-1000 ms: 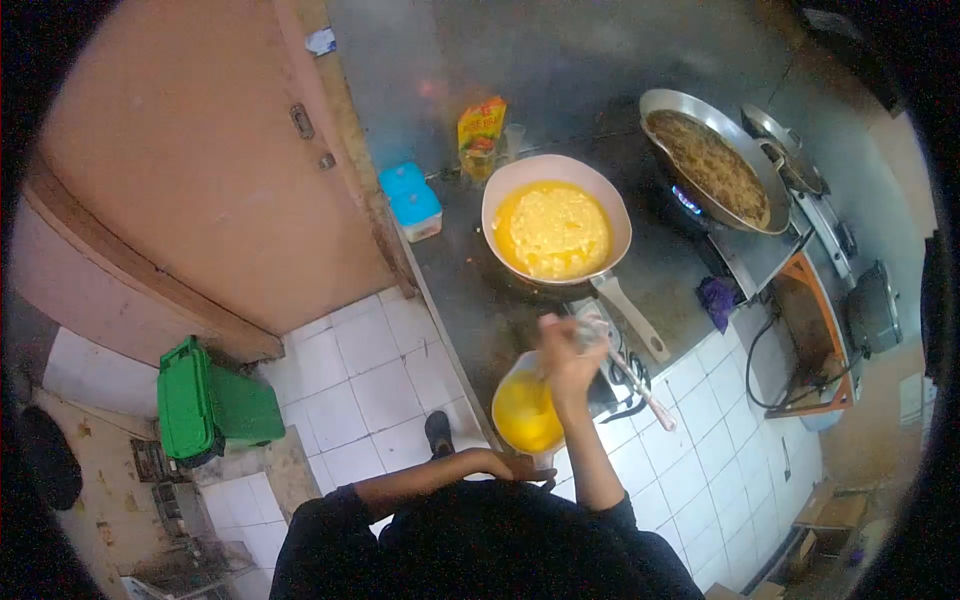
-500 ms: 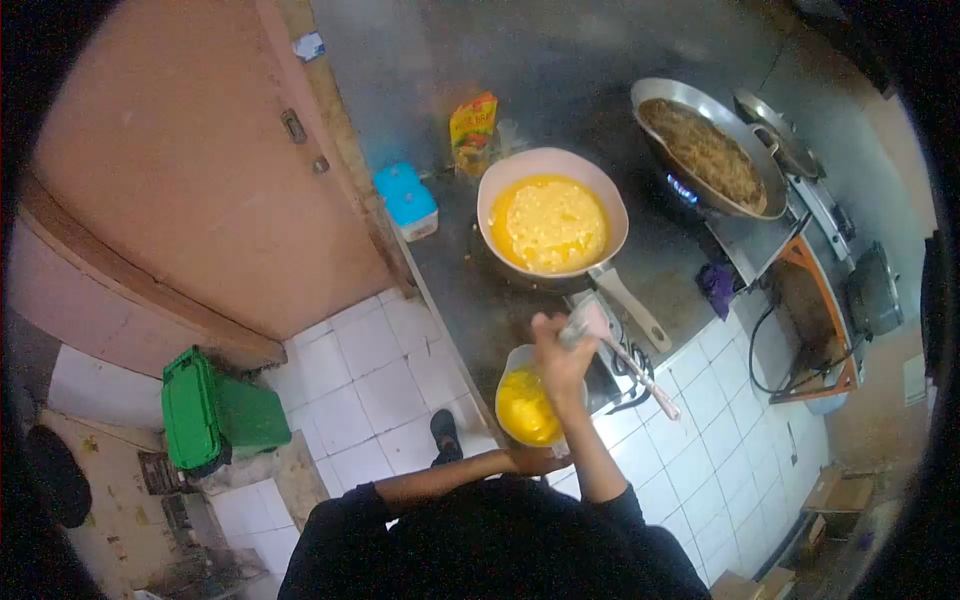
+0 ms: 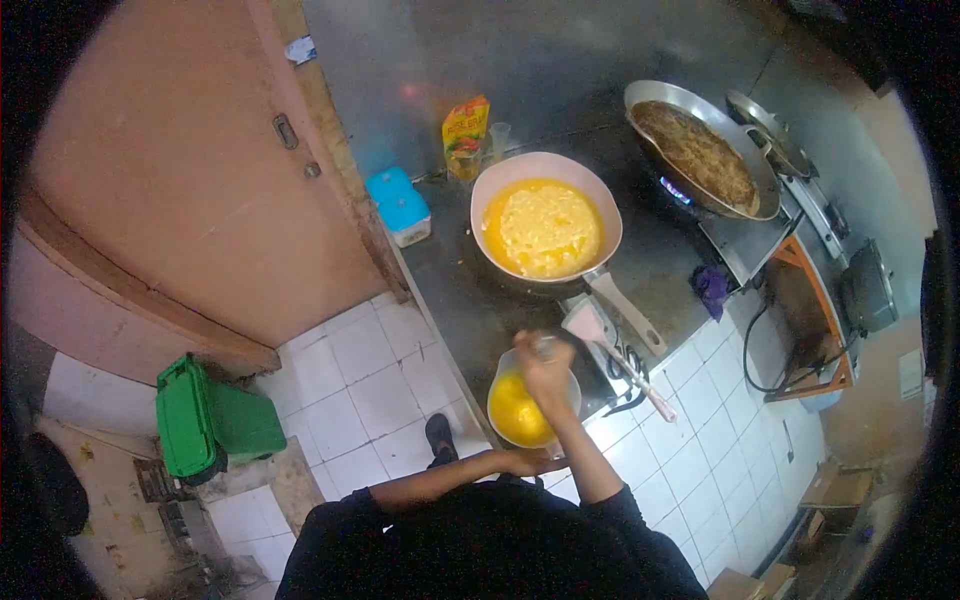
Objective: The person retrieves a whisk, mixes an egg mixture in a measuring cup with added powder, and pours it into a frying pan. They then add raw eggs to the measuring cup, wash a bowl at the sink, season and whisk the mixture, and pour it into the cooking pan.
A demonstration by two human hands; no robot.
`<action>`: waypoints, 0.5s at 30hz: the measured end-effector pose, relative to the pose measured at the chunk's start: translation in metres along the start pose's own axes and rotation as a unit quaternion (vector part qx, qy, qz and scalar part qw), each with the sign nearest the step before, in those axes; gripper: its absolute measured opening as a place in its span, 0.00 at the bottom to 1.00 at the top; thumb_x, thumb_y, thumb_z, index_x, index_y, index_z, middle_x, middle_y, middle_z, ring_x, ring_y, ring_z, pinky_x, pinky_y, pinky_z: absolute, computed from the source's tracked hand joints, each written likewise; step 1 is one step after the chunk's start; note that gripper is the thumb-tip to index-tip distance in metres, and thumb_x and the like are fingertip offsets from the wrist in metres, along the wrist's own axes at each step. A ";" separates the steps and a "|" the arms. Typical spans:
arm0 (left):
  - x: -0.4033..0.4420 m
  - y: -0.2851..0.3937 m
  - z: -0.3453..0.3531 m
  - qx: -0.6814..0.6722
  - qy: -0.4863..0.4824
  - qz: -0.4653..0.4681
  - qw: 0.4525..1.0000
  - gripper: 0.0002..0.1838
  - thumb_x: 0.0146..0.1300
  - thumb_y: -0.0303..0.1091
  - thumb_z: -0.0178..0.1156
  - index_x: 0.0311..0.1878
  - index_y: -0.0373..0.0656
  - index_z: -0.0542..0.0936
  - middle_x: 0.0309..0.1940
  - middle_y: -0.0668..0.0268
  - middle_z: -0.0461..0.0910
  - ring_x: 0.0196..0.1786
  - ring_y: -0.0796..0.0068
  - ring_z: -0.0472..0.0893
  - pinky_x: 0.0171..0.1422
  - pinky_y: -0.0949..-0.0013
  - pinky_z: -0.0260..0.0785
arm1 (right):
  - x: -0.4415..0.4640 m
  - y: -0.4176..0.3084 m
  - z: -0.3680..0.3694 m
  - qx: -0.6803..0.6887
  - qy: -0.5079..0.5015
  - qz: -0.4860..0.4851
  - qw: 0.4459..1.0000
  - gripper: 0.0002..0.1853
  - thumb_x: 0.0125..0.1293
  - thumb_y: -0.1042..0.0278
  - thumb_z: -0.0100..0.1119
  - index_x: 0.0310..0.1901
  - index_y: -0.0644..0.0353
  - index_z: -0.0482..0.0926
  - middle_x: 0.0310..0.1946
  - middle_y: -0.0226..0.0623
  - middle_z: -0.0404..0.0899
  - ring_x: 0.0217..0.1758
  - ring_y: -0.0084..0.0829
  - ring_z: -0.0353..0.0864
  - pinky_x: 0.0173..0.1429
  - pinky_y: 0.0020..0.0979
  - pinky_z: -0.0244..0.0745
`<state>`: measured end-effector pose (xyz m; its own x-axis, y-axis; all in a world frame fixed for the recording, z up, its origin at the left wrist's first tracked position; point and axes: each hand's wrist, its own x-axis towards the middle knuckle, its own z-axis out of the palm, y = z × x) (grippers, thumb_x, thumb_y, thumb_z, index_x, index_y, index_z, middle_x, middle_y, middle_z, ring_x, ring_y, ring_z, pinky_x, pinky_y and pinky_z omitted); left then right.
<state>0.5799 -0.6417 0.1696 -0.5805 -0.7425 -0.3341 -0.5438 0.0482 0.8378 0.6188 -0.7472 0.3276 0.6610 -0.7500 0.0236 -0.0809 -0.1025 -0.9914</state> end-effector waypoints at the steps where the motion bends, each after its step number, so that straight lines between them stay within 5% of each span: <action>1: -0.004 -0.003 0.011 0.017 0.095 0.125 0.987 0.28 0.64 0.27 0.38 0.69 0.46 0.50 0.34 0.50 0.75 0.32 0.60 0.76 0.41 0.61 0.69 | -0.005 0.007 0.008 -0.037 -0.031 -0.014 0.999 0.12 0.53 0.64 0.63 0.22 0.65 0.77 0.16 0.34 0.74 0.21 0.24 0.70 0.29 0.31 0.66; 4: -0.011 -0.005 0.005 0.010 0.080 0.135 0.988 0.27 0.63 0.31 0.38 0.67 0.49 0.50 0.32 0.49 0.75 0.31 0.59 0.75 0.39 0.59 0.68 | -0.006 -0.056 0.011 -0.026 -0.091 -0.037 0.995 0.14 0.54 0.64 0.63 0.19 0.65 0.76 0.13 0.33 0.72 0.18 0.22 0.67 0.27 0.33 0.65; 6: -0.023 0.013 -0.009 -0.079 0.043 0.037 0.995 0.24 0.63 0.36 0.37 0.63 0.46 0.54 0.31 0.50 0.75 0.30 0.60 0.75 0.39 0.59 0.67 | 0.002 -0.023 -0.001 0.068 0.027 0.005 0.997 0.14 0.54 0.64 0.63 0.19 0.65 0.76 0.13 0.32 0.72 0.18 0.22 0.66 0.28 0.34 0.65; 7: -0.025 0.014 -0.011 -0.094 0.045 0.020 0.994 0.23 0.63 0.39 0.37 0.61 0.45 0.56 0.31 0.51 0.75 0.30 0.60 0.75 0.39 0.59 0.67 | 0.002 0.020 0.013 0.018 0.056 -0.098 0.993 0.13 0.54 0.65 0.63 0.20 0.64 0.77 0.13 0.31 0.72 0.17 0.21 0.65 0.25 0.31 0.64; 8: -0.027 0.015 -0.013 -0.107 0.051 0.014 0.993 0.22 0.63 0.41 0.37 0.59 0.44 0.57 0.30 0.51 0.75 0.30 0.61 0.75 0.39 0.59 0.67 | 0.001 0.009 0.019 0.019 0.059 -0.101 0.993 0.13 0.54 0.65 0.63 0.20 0.64 0.77 0.13 0.31 0.72 0.17 0.21 0.65 0.25 0.31 0.64; 11: -0.035 0.022 -0.015 -0.139 0.061 0.006 0.988 0.23 0.63 0.48 0.36 0.53 0.40 0.63 0.29 0.52 0.76 0.29 0.62 0.74 0.39 0.58 0.67 | -0.003 -0.049 0.022 -0.006 -0.076 -0.086 0.993 0.10 0.56 0.68 0.60 0.22 0.63 0.77 0.13 0.31 0.72 0.17 0.21 0.65 0.23 0.28 0.63; 12: -0.033 0.016 -0.012 -0.142 0.058 -0.004 0.988 0.25 0.63 0.51 0.36 0.51 0.39 0.65 0.28 0.53 0.76 0.28 0.62 0.74 0.39 0.58 0.67 | -0.005 -0.057 0.015 0.036 0.016 -0.016 0.999 0.11 0.56 0.67 0.60 0.20 0.64 0.75 0.13 0.31 0.71 0.17 0.21 0.65 0.24 0.29 0.62; 15: -0.027 0.000 0.000 -0.165 0.056 -0.034 0.984 0.31 0.63 0.58 0.35 0.45 0.35 0.70 0.27 0.54 0.76 0.28 0.63 0.74 0.39 0.58 0.66 | 0.007 0.016 0.019 -0.006 0.052 -0.121 0.991 0.14 0.57 0.66 0.60 0.18 0.63 0.72 0.12 0.30 0.69 0.16 0.20 0.63 0.22 0.29 0.60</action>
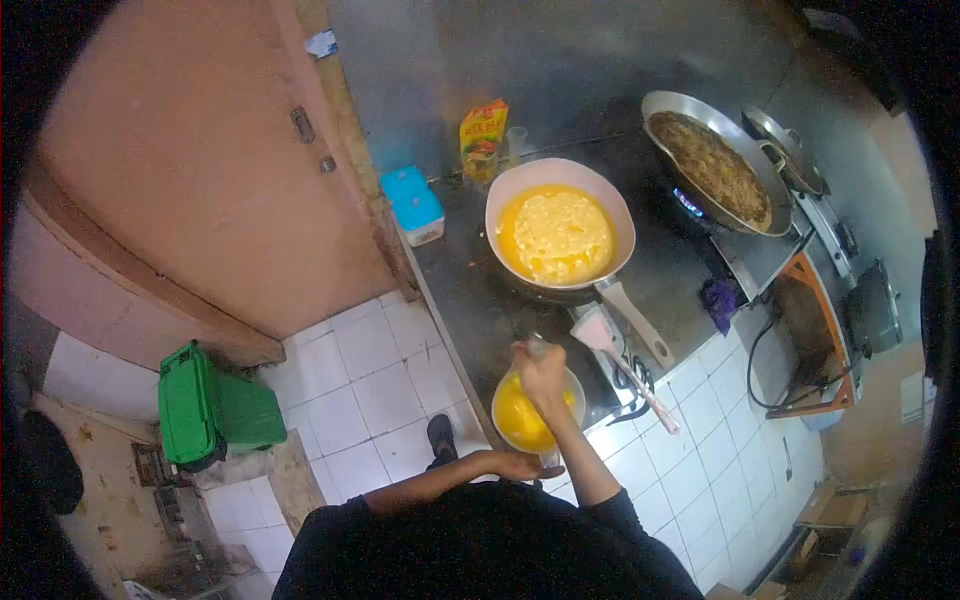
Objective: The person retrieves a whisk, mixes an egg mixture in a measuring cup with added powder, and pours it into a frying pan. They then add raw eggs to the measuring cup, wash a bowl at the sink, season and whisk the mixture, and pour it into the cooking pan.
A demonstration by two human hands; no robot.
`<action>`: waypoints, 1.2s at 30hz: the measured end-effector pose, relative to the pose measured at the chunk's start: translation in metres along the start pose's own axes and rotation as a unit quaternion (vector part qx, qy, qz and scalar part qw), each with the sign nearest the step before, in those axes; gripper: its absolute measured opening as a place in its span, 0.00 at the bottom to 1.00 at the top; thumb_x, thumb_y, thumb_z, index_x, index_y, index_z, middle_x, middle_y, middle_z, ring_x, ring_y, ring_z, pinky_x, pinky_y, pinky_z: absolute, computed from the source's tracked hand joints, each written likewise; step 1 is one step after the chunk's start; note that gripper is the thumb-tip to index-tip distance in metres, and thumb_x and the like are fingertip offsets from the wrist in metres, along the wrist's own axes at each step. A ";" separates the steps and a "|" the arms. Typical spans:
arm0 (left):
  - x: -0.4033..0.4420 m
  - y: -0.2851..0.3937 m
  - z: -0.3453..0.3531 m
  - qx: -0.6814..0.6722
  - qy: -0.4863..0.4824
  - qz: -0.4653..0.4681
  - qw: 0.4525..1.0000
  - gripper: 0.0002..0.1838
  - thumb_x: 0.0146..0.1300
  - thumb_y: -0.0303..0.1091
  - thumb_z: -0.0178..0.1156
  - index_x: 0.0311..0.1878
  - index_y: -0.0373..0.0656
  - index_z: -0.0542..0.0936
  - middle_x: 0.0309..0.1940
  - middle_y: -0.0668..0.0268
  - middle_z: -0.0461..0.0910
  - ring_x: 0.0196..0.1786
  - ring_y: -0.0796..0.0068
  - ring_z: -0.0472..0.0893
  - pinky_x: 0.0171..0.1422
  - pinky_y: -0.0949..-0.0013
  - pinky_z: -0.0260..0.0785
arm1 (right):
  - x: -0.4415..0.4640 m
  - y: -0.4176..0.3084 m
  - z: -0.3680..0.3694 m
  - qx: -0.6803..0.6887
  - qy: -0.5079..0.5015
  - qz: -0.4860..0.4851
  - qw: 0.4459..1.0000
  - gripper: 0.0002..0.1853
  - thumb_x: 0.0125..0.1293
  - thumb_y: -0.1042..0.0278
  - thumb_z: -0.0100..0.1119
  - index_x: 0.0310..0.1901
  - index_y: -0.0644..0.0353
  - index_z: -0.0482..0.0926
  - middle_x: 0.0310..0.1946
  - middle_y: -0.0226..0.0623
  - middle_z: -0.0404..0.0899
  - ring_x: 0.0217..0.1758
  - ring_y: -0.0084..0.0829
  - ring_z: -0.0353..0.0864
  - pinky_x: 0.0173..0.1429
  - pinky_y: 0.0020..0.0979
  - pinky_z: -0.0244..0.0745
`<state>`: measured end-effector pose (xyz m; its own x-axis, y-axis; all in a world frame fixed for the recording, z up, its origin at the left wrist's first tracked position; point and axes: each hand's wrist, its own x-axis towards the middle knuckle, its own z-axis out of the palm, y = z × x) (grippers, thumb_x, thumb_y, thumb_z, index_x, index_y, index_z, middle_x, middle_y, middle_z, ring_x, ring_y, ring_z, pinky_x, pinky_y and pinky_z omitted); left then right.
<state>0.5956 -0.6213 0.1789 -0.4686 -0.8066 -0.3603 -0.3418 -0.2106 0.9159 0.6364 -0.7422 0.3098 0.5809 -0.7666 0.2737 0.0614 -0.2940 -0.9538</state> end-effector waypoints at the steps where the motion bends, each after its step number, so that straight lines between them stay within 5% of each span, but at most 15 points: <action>1: -0.001 0.001 0.000 -0.012 0.001 -0.005 1.000 0.33 0.63 0.60 0.35 0.43 0.34 0.72 0.26 0.54 0.76 0.27 0.63 0.74 0.39 0.58 0.66 | 0.005 -0.013 0.006 -0.014 -0.063 0.004 0.998 0.15 0.58 0.67 0.59 0.16 0.62 0.71 0.11 0.30 0.69 0.16 0.20 0.63 0.21 0.28 0.59; 3: -0.002 0.006 -0.005 -0.028 -0.004 -0.042 0.999 0.39 0.63 0.65 0.34 0.38 0.32 0.75 0.25 0.55 0.76 0.27 0.64 0.74 0.39 0.58 0.66 | 0.007 -0.040 0.006 -0.023 -0.136 0.019 0.990 0.17 0.59 0.68 0.58 0.15 0.61 0.70 0.11 0.30 0.68 0.15 0.20 0.62 0.20 0.28 0.57; 5: -0.041 0.078 -0.037 -0.024 -0.010 -0.118 0.993 0.41 0.61 0.68 0.34 0.49 0.33 0.73 0.39 0.54 0.77 0.40 0.63 0.76 0.47 0.59 0.67 | 0.019 -0.063 -0.015 0.037 0.026 0.081 0.996 0.17 0.59 0.68 0.58 0.15 0.62 0.69 0.11 0.30 0.68 0.16 0.21 0.63 0.22 0.31 0.60; 7: 0.005 -0.034 0.012 -0.096 0.099 0.045 0.989 0.32 0.65 0.58 0.41 0.56 0.36 0.69 0.49 0.53 0.74 0.55 0.60 0.71 0.62 0.58 0.60 | 0.004 -0.007 -0.007 -0.015 0.001 0.068 0.998 0.15 0.56 0.63 0.63 0.18 0.63 0.75 0.16 0.31 0.74 0.21 0.22 0.70 0.28 0.28 0.66; 10: -0.014 -0.010 -0.002 -0.161 0.029 -0.043 0.986 0.31 0.64 0.56 0.46 0.59 0.39 0.67 0.58 0.56 0.67 0.61 0.65 0.66 0.66 0.61 0.56 | 0.007 -0.061 0.001 -0.026 -0.087 -0.007 0.996 0.14 0.58 0.63 0.61 0.21 0.62 0.76 0.13 0.24 0.68 0.15 0.22 0.64 0.21 0.26 0.62; 11: -0.013 -0.018 -0.003 -0.189 -0.001 -0.079 0.979 0.31 0.63 0.57 0.47 0.59 0.40 0.66 0.60 0.57 0.65 0.62 0.66 0.65 0.67 0.62 0.55 | 0.013 -0.053 -0.007 0.052 -0.012 0.115 0.992 0.15 0.55 0.60 0.64 0.23 0.64 0.77 0.14 0.25 0.69 0.18 0.22 0.66 0.25 0.27 0.64; 13: -0.041 -0.011 -0.009 -0.202 0.077 -0.044 0.975 0.31 0.61 0.59 0.50 0.53 0.39 0.72 0.51 0.57 0.73 0.54 0.67 0.71 0.61 0.64 0.60 | 0.007 0.030 -0.013 0.050 0.010 0.094 0.994 0.14 0.54 0.61 0.66 0.23 0.62 0.77 0.13 0.23 0.68 0.17 0.18 0.65 0.23 0.24 0.62; 17: -0.087 -0.014 -0.032 -0.149 0.102 -0.105 0.978 0.30 0.56 0.61 0.55 0.42 0.38 0.75 0.31 0.63 0.75 0.40 0.69 0.74 0.49 0.64 0.64 | 0.007 -0.044 0.006 -0.021 -0.110 0.065 0.992 0.13 0.57 0.62 0.63 0.21 0.60 0.74 0.13 0.22 0.66 0.16 0.16 0.64 0.19 0.21 0.56; 19: -0.102 -0.013 -0.047 -0.202 0.135 -0.103 0.965 0.26 0.53 0.57 0.60 0.37 0.39 0.77 0.29 0.66 0.76 0.37 0.73 0.75 0.42 0.68 0.67 | 0.017 -0.052 -0.010 0.115 0.016 0.156 0.981 0.17 0.56 0.61 0.64 0.18 0.61 0.71 0.15 0.30 0.70 0.20 0.22 0.65 0.28 0.30 0.63; 25: -0.122 -0.038 -0.102 -0.208 0.097 -0.049 0.972 0.29 0.52 0.58 0.60 0.42 0.39 0.78 0.30 0.67 0.75 0.36 0.73 0.75 0.46 0.68 0.64 | 0.014 -0.015 0.013 0.049 -0.076 0.076 0.993 0.16 0.55 0.63 0.64 0.17 0.61 0.72 0.13 0.29 0.70 0.17 0.22 0.63 0.25 0.31 0.61; 28: -0.129 -0.036 -0.115 -0.133 0.234 -0.019 0.963 0.30 0.54 0.59 0.59 0.44 0.39 0.79 0.33 0.68 0.76 0.40 0.75 0.73 0.49 0.69 0.63 | 0.006 -0.011 0.009 0.076 0.013 0.123 0.989 0.07 0.55 0.67 0.62 0.26 0.61 0.77 0.21 0.31 0.74 0.22 0.22 0.71 0.27 0.25 0.65; 30: -0.113 -0.039 -0.115 -0.209 0.439 0.056 0.872 0.28 0.53 0.56 0.61 0.44 0.39 0.79 0.32 0.69 0.77 0.39 0.76 0.73 0.47 0.69 0.63 | -0.003 0.024 0.028 -0.104 -0.135 -0.055 0.984 0.07 0.58 0.71 0.58 0.23 0.58 0.76 0.15 0.26 0.70 0.14 0.15 0.63 0.16 0.19 0.53; 33: -0.080 -0.071 -0.137 -0.390 0.336 0.158 0.843 0.17 0.54 0.49 0.62 0.36 0.43 0.78 0.27 0.74 0.72 0.38 0.80 0.74 0.41 0.70 0.67 | 0.009 -0.054 0.026 0.053 -0.060 0.076 0.994 0.07 0.55 0.71 0.60 0.22 0.61 0.76 0.11 0.26 0.67 0.13 0.18 0.64 0.18 0.23 0.57; 34: -0.070 -0.069 -0.137 -0.498 0.404 0.050 0.766 0.27 0.53 0.53 0.62 0.47 0.40 0.76 0.41 0.69 0.76 0.47 0.75 0.72 0.52 0.69 0.64 | 0.009 -0.024 0.023 0.105 0.016 0.104 0.989 0.08 0.52 0.71 0.61 0.19 0.62 0.75 0.11 0.26 0.67 0.13 0.19 0.63 0.18 0.25 0.58; 36: -0.061 -0.071 -0.144 -0.343 0.407 0.051 0.845 0.25 0.54 0.52 0.61 0.46 0.41 0.77 0.39 0.71 0.76 0.44 0.77 0.72 0.50 0.70 0.65 | -0.001 0.022 0.029 0.043 -0.072 0.082 0.993 0.10 0.53 0.72 0.61 0.18 0.62 0.75 0.11 0.26 0.68 0.13 0.19 0.64 0.18 0.23 0.59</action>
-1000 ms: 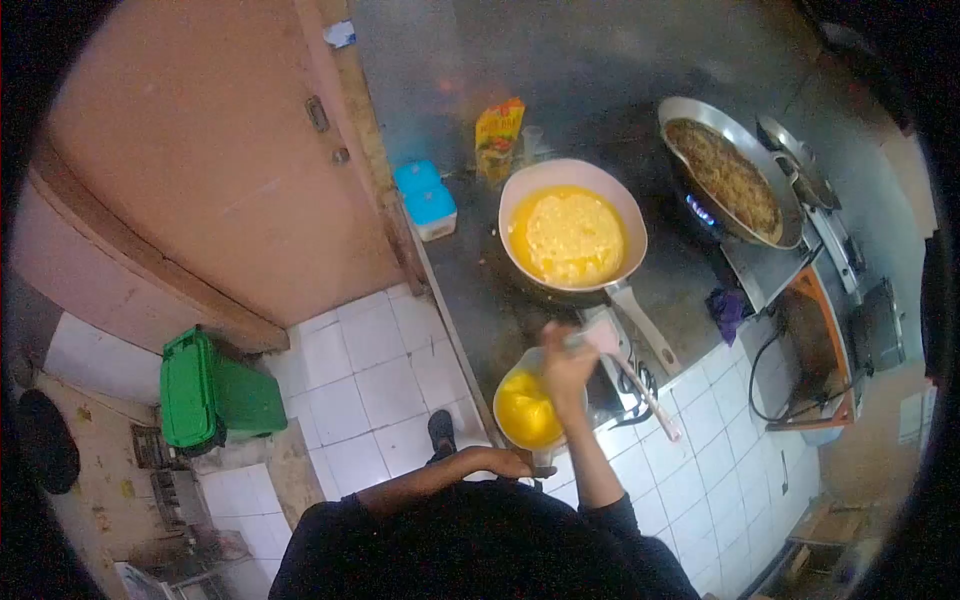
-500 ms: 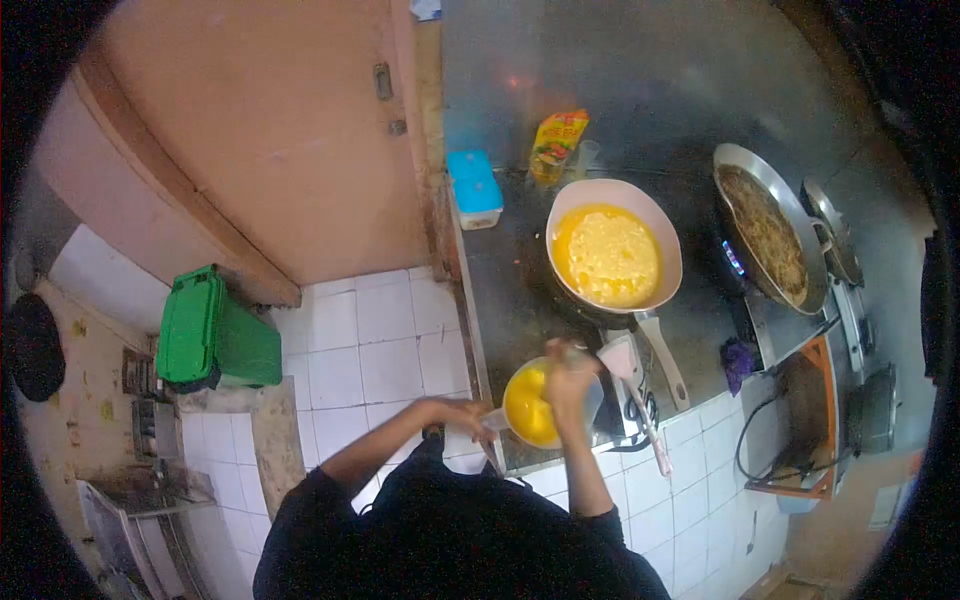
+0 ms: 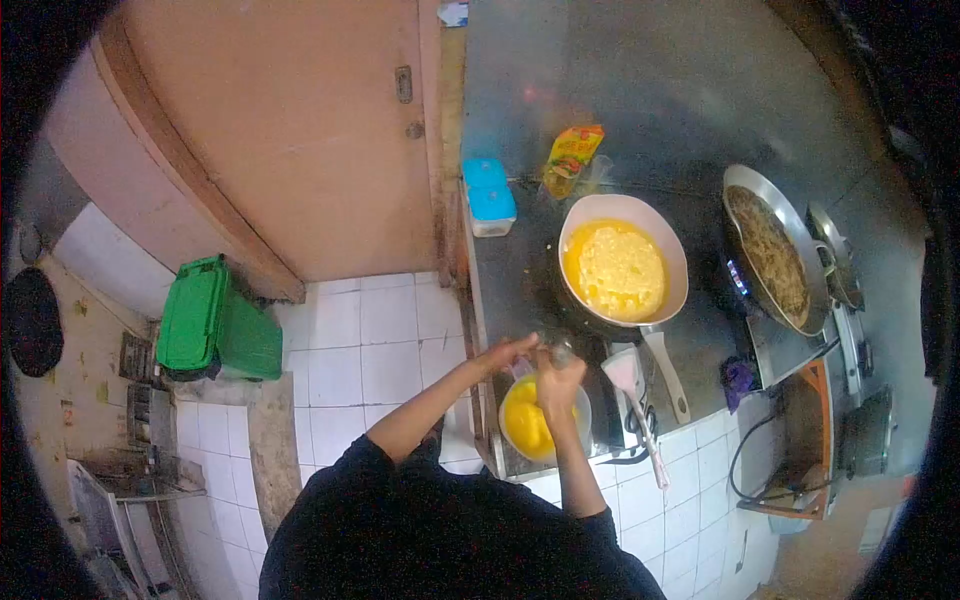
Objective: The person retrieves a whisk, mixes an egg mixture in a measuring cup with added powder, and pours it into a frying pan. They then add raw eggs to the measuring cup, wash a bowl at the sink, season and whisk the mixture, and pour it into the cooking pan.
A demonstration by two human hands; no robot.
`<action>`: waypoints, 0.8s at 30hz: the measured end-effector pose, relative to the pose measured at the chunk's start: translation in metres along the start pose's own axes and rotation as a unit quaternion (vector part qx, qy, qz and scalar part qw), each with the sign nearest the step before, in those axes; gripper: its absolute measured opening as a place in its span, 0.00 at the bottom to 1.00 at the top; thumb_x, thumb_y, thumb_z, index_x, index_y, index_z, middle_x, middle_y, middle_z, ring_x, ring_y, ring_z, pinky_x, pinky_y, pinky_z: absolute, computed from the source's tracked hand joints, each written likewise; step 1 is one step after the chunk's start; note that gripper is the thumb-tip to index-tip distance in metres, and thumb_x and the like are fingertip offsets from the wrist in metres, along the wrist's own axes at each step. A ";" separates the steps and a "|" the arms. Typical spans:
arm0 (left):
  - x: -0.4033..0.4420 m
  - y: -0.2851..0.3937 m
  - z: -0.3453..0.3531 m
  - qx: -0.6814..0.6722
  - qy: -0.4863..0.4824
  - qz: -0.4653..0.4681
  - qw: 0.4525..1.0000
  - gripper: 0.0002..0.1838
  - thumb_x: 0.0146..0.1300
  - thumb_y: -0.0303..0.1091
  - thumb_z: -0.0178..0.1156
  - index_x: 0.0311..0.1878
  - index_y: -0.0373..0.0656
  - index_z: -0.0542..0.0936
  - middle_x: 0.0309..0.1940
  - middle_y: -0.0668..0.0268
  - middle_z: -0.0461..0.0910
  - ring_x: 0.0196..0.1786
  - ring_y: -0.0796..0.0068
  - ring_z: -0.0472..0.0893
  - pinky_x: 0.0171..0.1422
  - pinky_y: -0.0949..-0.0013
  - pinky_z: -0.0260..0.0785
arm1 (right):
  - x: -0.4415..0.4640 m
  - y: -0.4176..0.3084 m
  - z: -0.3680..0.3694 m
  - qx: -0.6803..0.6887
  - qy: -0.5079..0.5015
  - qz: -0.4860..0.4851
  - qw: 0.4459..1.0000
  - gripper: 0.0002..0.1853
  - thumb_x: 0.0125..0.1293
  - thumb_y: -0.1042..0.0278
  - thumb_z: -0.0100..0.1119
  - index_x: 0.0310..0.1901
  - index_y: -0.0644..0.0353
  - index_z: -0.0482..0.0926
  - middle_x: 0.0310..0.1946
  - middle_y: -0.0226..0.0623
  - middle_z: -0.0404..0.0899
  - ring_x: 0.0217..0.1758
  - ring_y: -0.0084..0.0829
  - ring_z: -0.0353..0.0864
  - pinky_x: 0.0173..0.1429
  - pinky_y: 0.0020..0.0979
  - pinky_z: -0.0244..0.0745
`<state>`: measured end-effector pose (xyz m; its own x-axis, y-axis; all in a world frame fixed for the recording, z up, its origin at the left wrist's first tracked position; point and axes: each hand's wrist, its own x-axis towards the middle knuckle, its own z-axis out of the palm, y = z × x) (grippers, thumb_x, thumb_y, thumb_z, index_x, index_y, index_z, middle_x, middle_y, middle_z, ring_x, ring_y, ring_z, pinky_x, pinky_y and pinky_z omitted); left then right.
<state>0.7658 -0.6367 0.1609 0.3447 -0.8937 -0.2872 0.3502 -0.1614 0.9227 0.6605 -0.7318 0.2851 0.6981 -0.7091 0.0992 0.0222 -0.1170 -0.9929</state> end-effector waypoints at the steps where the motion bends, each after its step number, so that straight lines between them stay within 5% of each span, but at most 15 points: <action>1: -0.003 0.005 0.014 -0.032 0.041 0.081 0.995 0.23 0.53 0.49 0.61 0.45 0.41 0.77 0.35 0.72 0.75 0.39 0.78 0.71 0.45 0.71 0.65 | 0.000 -0.016 0.008 -0.072 -0.088 -0.012 0.993 0.11 0.55 0.72 0.60 0.17 0.61 0.74 0.11 0.26 0.68 0.14 0.18 0.65 0.18 0.22 0.59; 3: -0.009 0.015 0.041 -0.076 0.111 0.248 0.959 0.18 0.52 0.42 0.61 0.42 0.41 0.78 0.27 0.75 0.74 0.28 0.80 0.69 0.35 0.71 0.65 | -0.005 -0.055 0.006 -0.055 -0.118 0.037 0.991 0.13 0.55 0.73 0.59 0.15 0.60 0.71 0.12 0.26 0.69 0.15 0.17 0.66 0.19 0.21 0.60; 4: -0.003 0.017 0.033 0.056 0.084 0.155 0.983 0.19 0.52 0.41 0.61 0.45 0.41 0.77 0.30 0.74 0.75 0.31 0.81 0.70 0.37 0.72 0.66 | -0.007 -0.068 0.000 -0.018 -0.056 0.021 0.998 0.12 0.54 0.73 0.59 0.15 0.61 0.71 0.12 0.27 0.69 0.17 0.18 0.68 0.21 0.22 0.62; 7: 0.005 0.015 0.035 0.116 0.084 -0.023 0.989 0.18 0.53 0.44 0.61 0.43 0.42 0.77 0.37 0.73 0.76 0.37 0.82 0.71 0.41 0.74 0.66 | -0.018 -0.043 0.007 0.062 0.065 -0.027 0.996 0.11 0.52 0.71 0.61 0.17 0.64 0.73 0.13 0.30 0.72 0.18 0.20 0.69 0.24 0.25 0.64; 8: 0.029 -0.024 0.038 -0.016 0.047 0.128 0.991 0.18 0.54 0.44 0.61 0.43 0.42 0.77 0.39 0.72 0.75 0.37 0.81 0.71 0.42 0.74 0.66 | -0.016 -0.057 0.003 -0.040 -0.027 -0.032 0.998 0.10 0.54 0.72 0.61 0.18 0.64 0.74 0.15 0.31 0.73 0.19 0.20 0.70 0.25 0.25 0.66; 10: 0.003 0.008 0.041 -0.036 0.011 0.187 0.982 0.17 0.56 0.42 0.61 0.44 0.41 0.77 0.41 0.70 0.74 0.41 0.79 0.71 0.46 0.75 0.65 | -0.008 -0.083 0.000 -0.082 -0.166 0.024 0.982 0.08 0.55 0.72 0.61 0.21 0.64 0.77 0.17 0.33 0.77 0.21 0.21 0.72 0.28 0.26 0.69; 12: 0.006 -0.004 0.034 0.063 -0.020 0.249 0.966 0.18 0.57 0.42 0.60 0.46 0.40 0.75 0.42 0.69 0.74 0.43 0.79 0.71 0.49 0.74 0.64 | -0.022 -0.086 -0.003 0.057 -0.039 0.020 0.997 0.10 0.55 0.70 0.61 0.21 0.64 0.76 0.17 0.33 0.76 0.19 0.21 0.70 0.25 0.25 0.65; 14: 0.012 0.005 0.032 -0.006 -0.010 0.136 0.991 0.15 0.62 0.41 0.54 0.45 0.40 0.76 0.42 0.67 0.73 0.46 0.77 0.70 0.52 0.72 0.62 | -0.017 -0.052 0.000 0.071 0.032 0.000 0.997 0.11 0.55 0.68 0.61 0.20 0.65 0.75 0.17 0.33 0.74 0.17 0.21 0.67 0.22 0.23 0.62; 16: 0.024 -0.005 0.032 0.012 -0.014 0.159 0.987 0.14 0.62 0.41 0.54 0.41 0.41 0.78 0.41 0.68 0.73 0.44 0.79 0.70 0.48 0.74 0.62 | -0.012 -0.041 -0.004 -0.118 -0.134 -0.008 0.984 0.10 0.57 0.75 0.59 0.19 0.63 0.76 0.20 0.35 0.79 0.21 0.20 0.74 0.27 0.24 0.69; 17: 0.027 -0.015 0.033 0.027 -0.016 0.176 0.984 0.14 0.63 0.42 0.54 0.38 0.41 0.79 0.39 0.70 0.73 0.41 0.81 0.70 0.44 0.75 0.62 | -0.016 -0.049 -0.013 -0.118 -0.136 -0.001 0.984 0.10 0.57 0.75 0.59 0.19 0.63 0.76 0.20 0.35 0.79 0.21 0.20 0.74 0.27 0.24 0.69; 19: 0.027 -0.012 0.029 0.044 -0.019 0.196 0.979 0.15 0.63 0.43 0.53 0.34 0.42 0.81 0.38 0.71 0.74 0.39 0.83 0.70 0.40 0.76 0.62 | -0.018 -0.109 -0.021 0.069 -0.040 0.015 0.997 0.09 0.55 0.73 0.60 0.20 0.63 0.76 0.19 0.36 0.78 0.22 0.21 0.74 0.28 0.25 0.69; 21: 0.028 0.010 0.020 0.054 -0.069 0.069 0.994 0.15 0.62 0.44 0.54 0.43 0.42 0.76 0.43 0.68 0.73 0.48 0.79 0.69 0.53 0.71 0.61 | -0.030 -0.059 -0.015 0.079 0.004 0.011 0.997 0.07 0.53 0.74 0.59 0.20 0.64 0.75 0.19 0.36 0.78 0.23 0.22 0.74 0.28 0.27 0.69; 23: 0.020 0.036 0.024 0.054 -0.055 0.009 0.997 0.18 0.61 0.46 0.56 0.47 0.42 0.74 0.44 0.66 0.73 0.51 0.76 0.70 0.58 0.69 0.61 | -0.024 -0.036 -0.008 -0.062 -0.067 -0.086 0.992 0.08 0.51 0.75 0.59 0.17 0.63 0.73 0.14 0.27 0.70 0.18 0.18 0.64 0.21 0.24 0.56; 24: 0.012 0.021 0.032 -0.027 -0.083 0.057 0.995 0.17 0.60 0.45 0.56 0.45 0.42 0.75 0.41 0.65 0.73 0.49 0.76 0.70 0.56 0.69 0.62 | -0.027 -0.083 -0.018 -0.082 -0.136 -0.037 0.987 0.07 0.52 0.75 0.59 0.19 0.65 0.75 0.15 0.28 0.71 0.18 0.18 0.65 0.22 0.23 0.58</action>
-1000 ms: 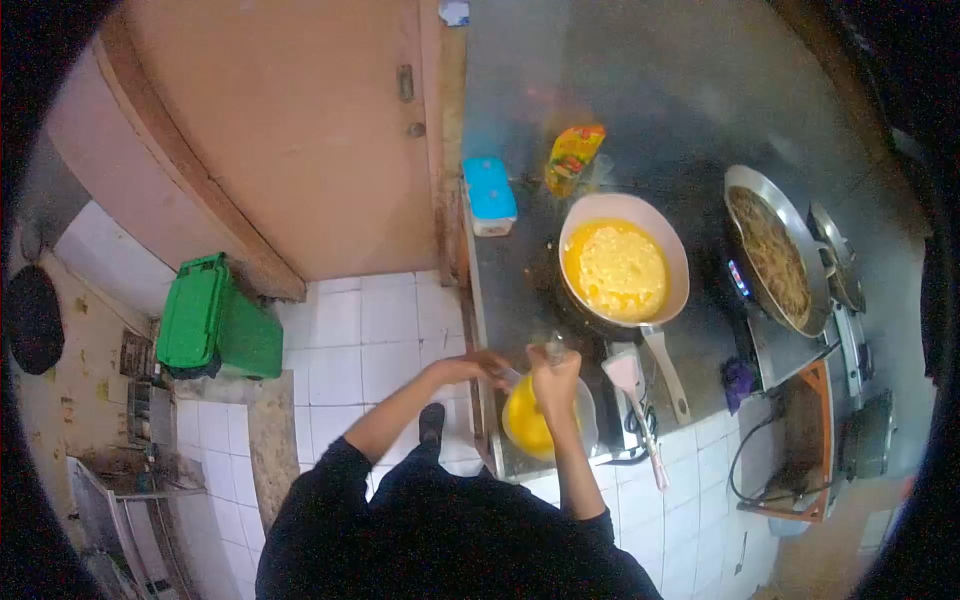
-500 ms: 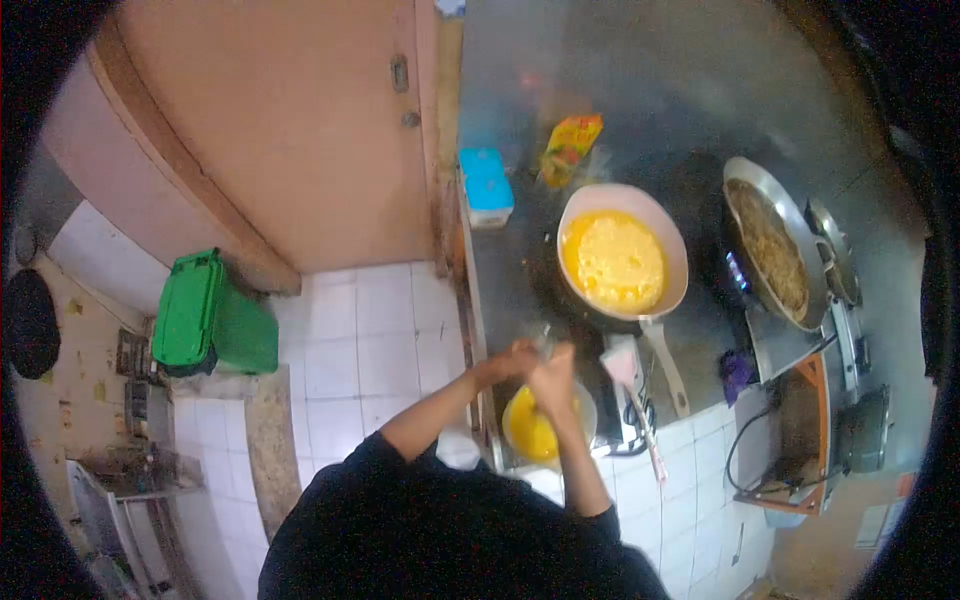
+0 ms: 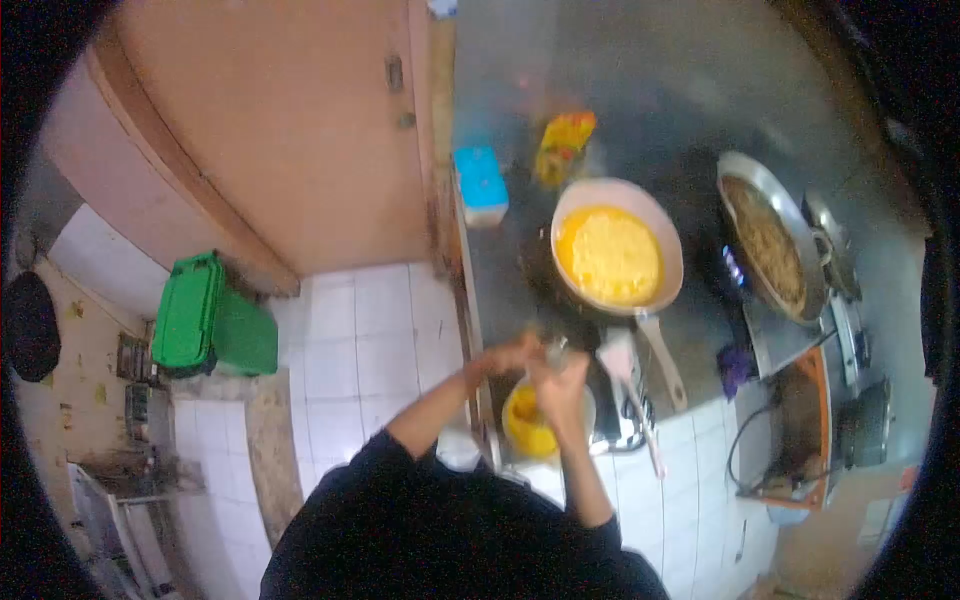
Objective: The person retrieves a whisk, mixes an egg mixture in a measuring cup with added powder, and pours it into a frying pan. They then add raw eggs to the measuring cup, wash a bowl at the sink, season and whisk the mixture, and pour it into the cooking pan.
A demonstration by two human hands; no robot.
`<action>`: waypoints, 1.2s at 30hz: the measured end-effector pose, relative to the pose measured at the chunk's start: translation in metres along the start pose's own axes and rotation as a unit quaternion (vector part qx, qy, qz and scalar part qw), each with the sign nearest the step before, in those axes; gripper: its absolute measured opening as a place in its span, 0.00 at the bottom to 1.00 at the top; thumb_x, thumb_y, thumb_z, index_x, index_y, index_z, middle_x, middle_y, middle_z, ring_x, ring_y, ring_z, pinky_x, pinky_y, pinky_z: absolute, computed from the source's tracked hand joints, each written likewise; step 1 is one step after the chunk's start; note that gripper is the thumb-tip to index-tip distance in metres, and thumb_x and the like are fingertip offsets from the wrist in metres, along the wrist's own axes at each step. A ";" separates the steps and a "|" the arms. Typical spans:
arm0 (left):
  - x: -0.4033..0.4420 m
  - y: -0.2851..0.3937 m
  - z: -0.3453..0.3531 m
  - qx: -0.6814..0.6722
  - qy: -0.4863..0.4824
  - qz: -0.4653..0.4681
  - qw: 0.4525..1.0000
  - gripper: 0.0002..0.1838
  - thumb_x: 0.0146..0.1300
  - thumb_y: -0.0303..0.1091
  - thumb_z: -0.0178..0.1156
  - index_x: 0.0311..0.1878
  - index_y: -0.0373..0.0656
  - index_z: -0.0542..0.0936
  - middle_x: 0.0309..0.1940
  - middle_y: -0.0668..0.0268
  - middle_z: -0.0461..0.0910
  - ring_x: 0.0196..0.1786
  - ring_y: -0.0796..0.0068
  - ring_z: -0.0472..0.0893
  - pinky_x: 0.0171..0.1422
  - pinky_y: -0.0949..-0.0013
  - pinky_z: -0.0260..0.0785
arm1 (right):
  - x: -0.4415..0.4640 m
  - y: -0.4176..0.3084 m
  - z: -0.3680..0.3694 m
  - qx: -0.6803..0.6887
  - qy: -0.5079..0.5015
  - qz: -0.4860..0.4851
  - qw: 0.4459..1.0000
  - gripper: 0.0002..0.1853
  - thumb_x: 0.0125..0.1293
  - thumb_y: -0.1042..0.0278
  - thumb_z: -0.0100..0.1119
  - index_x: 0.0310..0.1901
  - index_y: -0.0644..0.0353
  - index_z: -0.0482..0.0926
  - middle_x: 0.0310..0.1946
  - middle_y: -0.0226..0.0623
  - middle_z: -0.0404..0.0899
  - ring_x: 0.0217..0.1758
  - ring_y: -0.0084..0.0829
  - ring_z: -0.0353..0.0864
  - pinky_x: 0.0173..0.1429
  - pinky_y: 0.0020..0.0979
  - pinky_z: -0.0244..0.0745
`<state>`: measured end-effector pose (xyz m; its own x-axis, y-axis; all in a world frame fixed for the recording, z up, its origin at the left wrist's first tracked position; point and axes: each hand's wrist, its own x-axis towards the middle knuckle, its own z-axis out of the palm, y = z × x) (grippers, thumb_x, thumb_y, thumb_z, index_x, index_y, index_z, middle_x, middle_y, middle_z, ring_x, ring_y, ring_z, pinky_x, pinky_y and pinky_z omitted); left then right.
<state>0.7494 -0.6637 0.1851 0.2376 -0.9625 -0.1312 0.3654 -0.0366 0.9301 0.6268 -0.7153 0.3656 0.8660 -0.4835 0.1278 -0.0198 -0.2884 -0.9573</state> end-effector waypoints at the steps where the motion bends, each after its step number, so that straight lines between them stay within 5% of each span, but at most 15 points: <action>1: 0.000 -0.012 0.003 -0.075 -0.025 0.060 0.995 0.17 0.60 0.45 0.57 0.44 0.42 0.75 0.38 0.64 0.74 0.47 0.76 0.71 0.55 0.69 0.63 | -0.001 -0.033 -0.002 0.039 0.058 0.011 0.997 0.06 0.50 0.75 0.59 0.20 0.66 0.76 0.15 0.29 0.71 0.19 0.19 0.66 0.22 0.25 0.59; 2: 0.019 -0.041 -0.014 0.138 0.044 0.094 0.985 0.15 0.59 0.41 0.58 0.42 0.41 0.76 0.40 0.64 0.74 0.47 0.75 0.71 0.54 0.69 0.64 | -0.004 -0.012 -0.005 0.100 0.102 0.010 0.990 0.06 0.52 0.75 0.59 0.21 0.66 0.76 0.14 0.28 0.70 0.19 0.18 0.65 0.22 0.25 0.58; 5: 0.001 0.008 0.006 0.114 0.067 0.005 0.991 0.14 0.59 0.43 0.58 0.38 0.42 0.80 0.39 0.65 0.75 0.43 0.77 0.72 0.48 0.74 0.63 | 0.000 0.041 0.004 0.080 0.096 -0.012 0.992 0.09 0.55 0.74 0.59 0.20 0.65 0.75 0.13 0.25 0.68 0.18 0.15 0.63 0.20 0.23 0.55; 7: 0.021 -0.053 -0.022 -0.012 -0.072 0.001 0.997 0.12 0.58 0.41 0.58 0.38 0.43 0.80 0.41 0.63 0.73 0.46 0.76 0.70 0.51 0.72 0.62 | -0.006 0.029 0.001 -0.008 0.043 -0.006 0.999 0.11 0.57 0.73 0.59 0.19 0.63 0.74 0.13 0.23 0.67 0.18 0.13 0.62 0.20 0.21 0.53; 11: 0.035 -0.049 -0.034 0.235 -0.034 0.213 0.948 0.14 0.62 0.41 0.54 0.43 0.41 0.77 0.44 0.67 0.74 0.44 0.74 0.72 0.53 0.70 0.63 | 0.003 0.027 -0.008 0.094 0.148 -0.002 0.985 0.11 0.55 0.69 0.61 0.20 0.65 0.76 0.14 0.25 0.70 0.20 0.16 0.66 0.22 0.24 0.57; 18: 0.026 -0.007 -0.018 0.173 0.005 -0.022 0.985 0.11 0.60 0.37 0.55 0.39 0.40 0.78 0.41 0.67 0.76 0.43 0.76 0.72 0.51 0.70 0.63 | -0.008 0.062 -0.010 0.070 0.135 -0.044 0.987 0.06 0.53 0.76 0.58 0.22 0.69 0.77 0.17 0.34 0.76 0.21 0.21 0.71 0.26 0.26 0.66; 19: 0.028 -0.026 -0.022 0.158 -0.013 0.013 0.987 0.10 0.59 0.35 0.55 0.36 0.39 0.79 0.39 0.68 0.77 0.41 0.77 0.72 0.49 0.70 0.64 | -0.006 0.050 -0.011 -0.103 0.099 -0.074 0.987 0.06 0.53 0.75 0.58 0.22 0.67 0.77 0.18 0.34 0.77 0.21 0.20 0.72 0.26 0.27 0.66; 22: 0.041 -0.077 -0.034 0.122 0.019 0.092 0.988 0.08 0.58 0.33 0.56 0.35 0.39 0.80 0.36 0.69 0.78 0.39 0.77 0.73 0.47 0.70 0.65 | 0.000 -0.026 -0.024 0.077 0.036 0.020 0.996 0.04 0.52 0.77 0.57 0.25 0.67 0.78 0.20 0.36 0.79 0.23 0.21 0.74 0.29 0.28 0.69; 25: 0.016 -0.007 -0.015 0.207 -0.012 0.060 0.976 0.11 0.58 0.34 0.57 0.42 0.39 0.78 0.44 0.67 0.76 0.44 0.75 0.72 0.49 0.69 0.64 | -0.009 0.039 -0.014 0.000 0.160 -0.035 0.986 0.13 0.56 0.65 0.61 0.20 0.63 0.76 0.16 0.32 0.75 0.20 0.22 0.71 0.26 0.29 0.63; 26: 0.003 0.015 0.003 0.280 -0.040 0.100 0.954 0.12 0.58 0.36 0.57 0.43 0.40 0.78 0.47 0.66 0.75 0.46 0.74 0.72 0.50 0.68 0.64 | -0.006 0.067 -0.013 -0.090 0.077 -0.015 0.993 0.03 0.52 0.75 0.60 0.24 0.65 0.78 0.19 0.32 0.77 0.23 0.19 0.73 0.28 0.27 0.68; 29: 0.014 -0.029 -0.010 0.136 0.017 0.186 0.973 0.12 0.59 0.39 0.56 0.39 0.42 0.80 0.44 0.64 0.74 0.43 0.71 0.72 0.48 0.68 0.64 | -0.007 -0.021 -0.014 0.089 0.060 -0.006 0.994 0.05 0.53 0.76 0.58 0.23 0.66 0.77 0.17 0.34 0.76 0.21 0.20 0.72 0.25 0.28 0.66; 31: 0.010 0.000 0.002 0.226 0.085 0.044 0.969 0.10 0.59 0.39 0.56 0.35 0.43 0.80 0.36 0.69 0.75 0.38 0.72 0.71 0.44 0.69 0.65 | -0.011 0.007 -0.022 0.109 0.122 -0.033 0.986 0.05 0.53 0.76 0.56 0.23 0.67 0.77 0.17 0.34 0.77 0.22 0.20 0.73 0.26 0.27 0.66; 33: 0.017 0.018 -0.003 0.315 -0.070 0.068 0.944 0.10 0.59 0.39 0.56 0.34 0.44 0.80 0.27 0.74 0.75 0.33 0.75 0.72 0.38 0.70 0.64 | -0.013 0.083 -0.013 -0.019 0.129 -0.040 0.991 0.08 0.54 0.72 0.60 0.20 0.64 0.76 0.16 0.28 0.72 0.20 0.18 0.68 0.24 0.25 0.62; 34: 0.024 0.007 -0.004 0.315 -0.024 0.170 0.933 0.10 0.59 0.39 0.56 0.33 0.44 0.80 0.24 0.74 0.75 0.30 0.78 0.72 0.35 0.70 0.64 | -0.014 0.056 -0.013 0.043 0.105 -0.029 0.993 0.07 0.54 0.72 0.61 0.21 0.61 0.76 0.15 0.27 0.71 0.19 0.16 0.67 0.23 0.24 0.61; 36: 0.021 -0.012 -0.003 0.169 0.077 0.066 0.980 0.09 0.57 0.38 0.56 0.30 0.44 0.80 0.21 0.72 0.75 0.28 0.77 0.72 0.34 0.71 0.64 | -0.021 0.007 -0.021 0.082 0.117 -0.018 0.990 0.08 0.55 0.72 0.61 0.20 0.61 0.75 0.14 0.27 0.70 0.18 0.16 0.66 0.21 0.23 0.59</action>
<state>0.7530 -0.6831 0.1701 0.4050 -0.9139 -0.0290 0.0100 -0.0273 0.9996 0.5981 -0.7247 0.3613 0.7248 -0.6592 0.2002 0.1063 -0.1801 -0.9779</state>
